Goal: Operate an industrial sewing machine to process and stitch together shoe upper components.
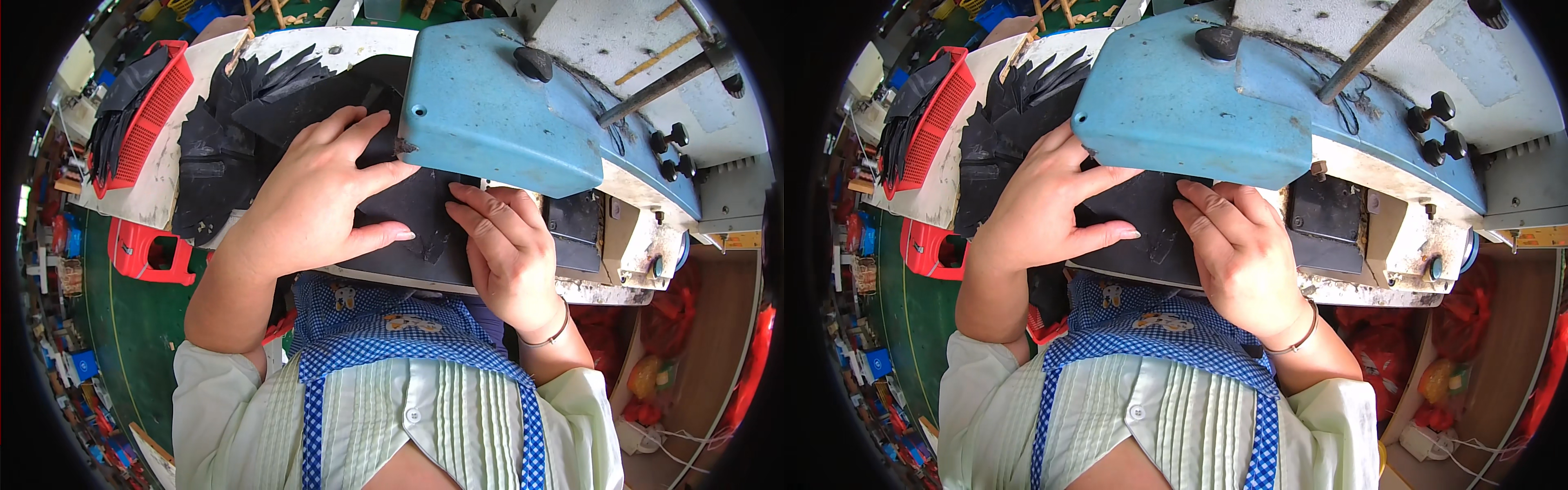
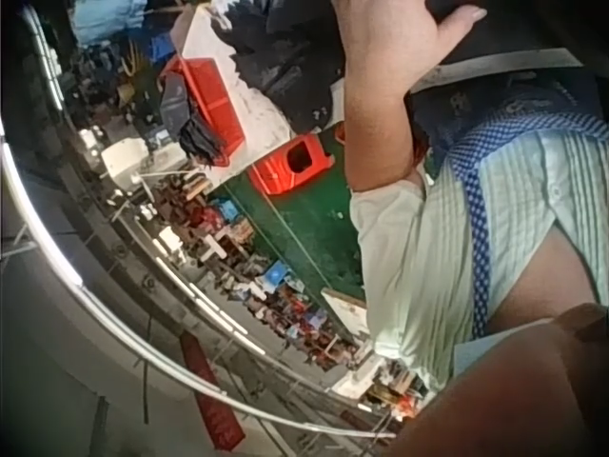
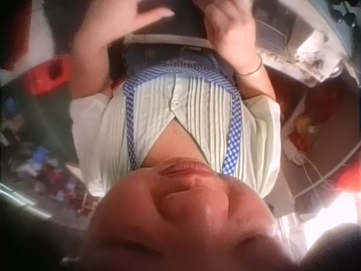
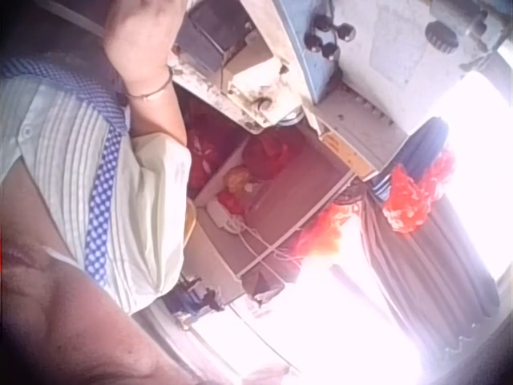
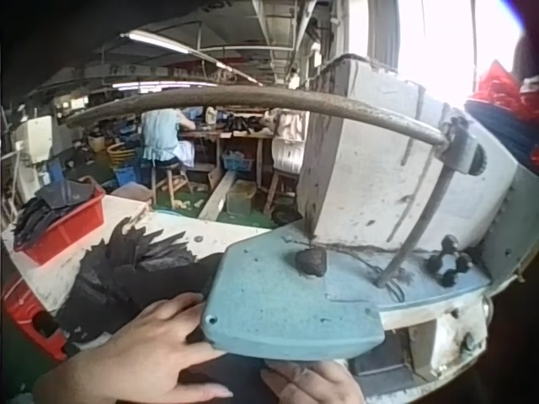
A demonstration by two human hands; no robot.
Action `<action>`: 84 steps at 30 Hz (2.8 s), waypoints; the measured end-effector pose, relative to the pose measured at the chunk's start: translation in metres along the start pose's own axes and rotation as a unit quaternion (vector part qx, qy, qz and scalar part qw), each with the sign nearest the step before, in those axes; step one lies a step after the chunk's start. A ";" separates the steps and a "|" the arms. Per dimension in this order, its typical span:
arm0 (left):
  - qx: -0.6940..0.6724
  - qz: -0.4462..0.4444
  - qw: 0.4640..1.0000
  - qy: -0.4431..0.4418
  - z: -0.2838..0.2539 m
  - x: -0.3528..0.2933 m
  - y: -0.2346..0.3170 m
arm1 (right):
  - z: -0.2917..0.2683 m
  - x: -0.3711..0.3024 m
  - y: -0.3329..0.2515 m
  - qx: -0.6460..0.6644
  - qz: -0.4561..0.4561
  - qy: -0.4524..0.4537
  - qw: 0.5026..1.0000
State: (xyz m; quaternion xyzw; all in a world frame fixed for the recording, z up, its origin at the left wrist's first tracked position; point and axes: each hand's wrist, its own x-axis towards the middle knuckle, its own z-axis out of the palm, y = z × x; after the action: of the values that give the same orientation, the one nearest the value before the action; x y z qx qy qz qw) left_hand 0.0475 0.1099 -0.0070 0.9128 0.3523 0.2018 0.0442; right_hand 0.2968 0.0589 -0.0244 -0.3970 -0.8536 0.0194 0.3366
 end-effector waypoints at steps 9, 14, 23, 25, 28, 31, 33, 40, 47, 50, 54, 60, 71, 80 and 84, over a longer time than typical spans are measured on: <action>0.051 -0.030 0.998 0.024 0.005 0.003 0.000 | -0.001 -0.001 -0.001 -0.002 0.003 0.003 1.000; 0.061 -0.051 0.996 0.051 0.009 0.008 -0.001 | -0.001 0.000 -0.003 -0.010 0.007 0.016 1.000; 0.078 -0.105 0.989 0.072 0.015 0.021 -0.007 | 0.001 0.000 -0.005 -0.013 0.045 0.007 0.999; 0.077 -0.126 0.987 0.070 0.018 0.023 -0.010 | 0.001 0.000 -0.004 -0.013 0.043 0.010 0.999; 0.114 -0.115 0.979 0.126 0.029 0.023 -0.019 | 0.002 0.001 -0.005 -0.012 0.040 0.016 0.999; 0.183 -0.144 0.962 0.139 0.032 0.024 -0.018 | 0.003 -0.001 -0.002 -0.008 0.035 0.019 0.999; 0.213 -0.209 0.944 0.138 0.033 0.021 -0.015 | 0.002 -0.002 -0.002 0.008 0.039 0.023 0.999; -0.005 -0.133 0.991 0.029 0.001 -0.059 0.080 | -0.011 0.003 -0.014 0.090 -0.071 -0.022 0.993; -0.027 -0.210 0.943 0.257 -0.001 -0.061 -0.008 | 0.003 0.000 -0.036 0.095 -0.100 -0.106 0.985; -0.252 -0.286 0.907 0.177 0.000 -0.062 -0.026 | 0.004 0.002 -0.036 0.108 -0.095 -0.096 0.985; -0.381 -0.245 0.855 0.251 0.006 -0.065 -0.019 | 0.005 0.006 -0.029 0.141 -0.074 -0.068 0.985; -0.440 -0.077 0.818 0.363 0.019 -0.082 -0.011 | 0.017 0.024 -0.039 0.153 0.087 -0.043 0.983; -0.317 -0.392 0.702 0.503 0.007 -0.130 -0.057 | 0.008 0.019 -0.033 0.416 0.195 -0.086 0.884; -0.098 -0.028 0.967 0.235 -0.026 -0.060 0.032 | 0.004 0.018 -0.040 0.414 0.205 -0.098 0.881; -0.224 -0.017 0.959 0.174 -0.015 -0.054 0.027 | 0.000 0.015 -0.042 0.419 0.190 -0.115 0.880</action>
State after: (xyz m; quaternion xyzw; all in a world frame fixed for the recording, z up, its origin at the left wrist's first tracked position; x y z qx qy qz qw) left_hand 0.0218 0.0531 -0.0055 0.8241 0.3160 0.4302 0.1896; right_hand 0.2620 0.0412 -0.0035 -0.3688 -0.7065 0.4845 0.3607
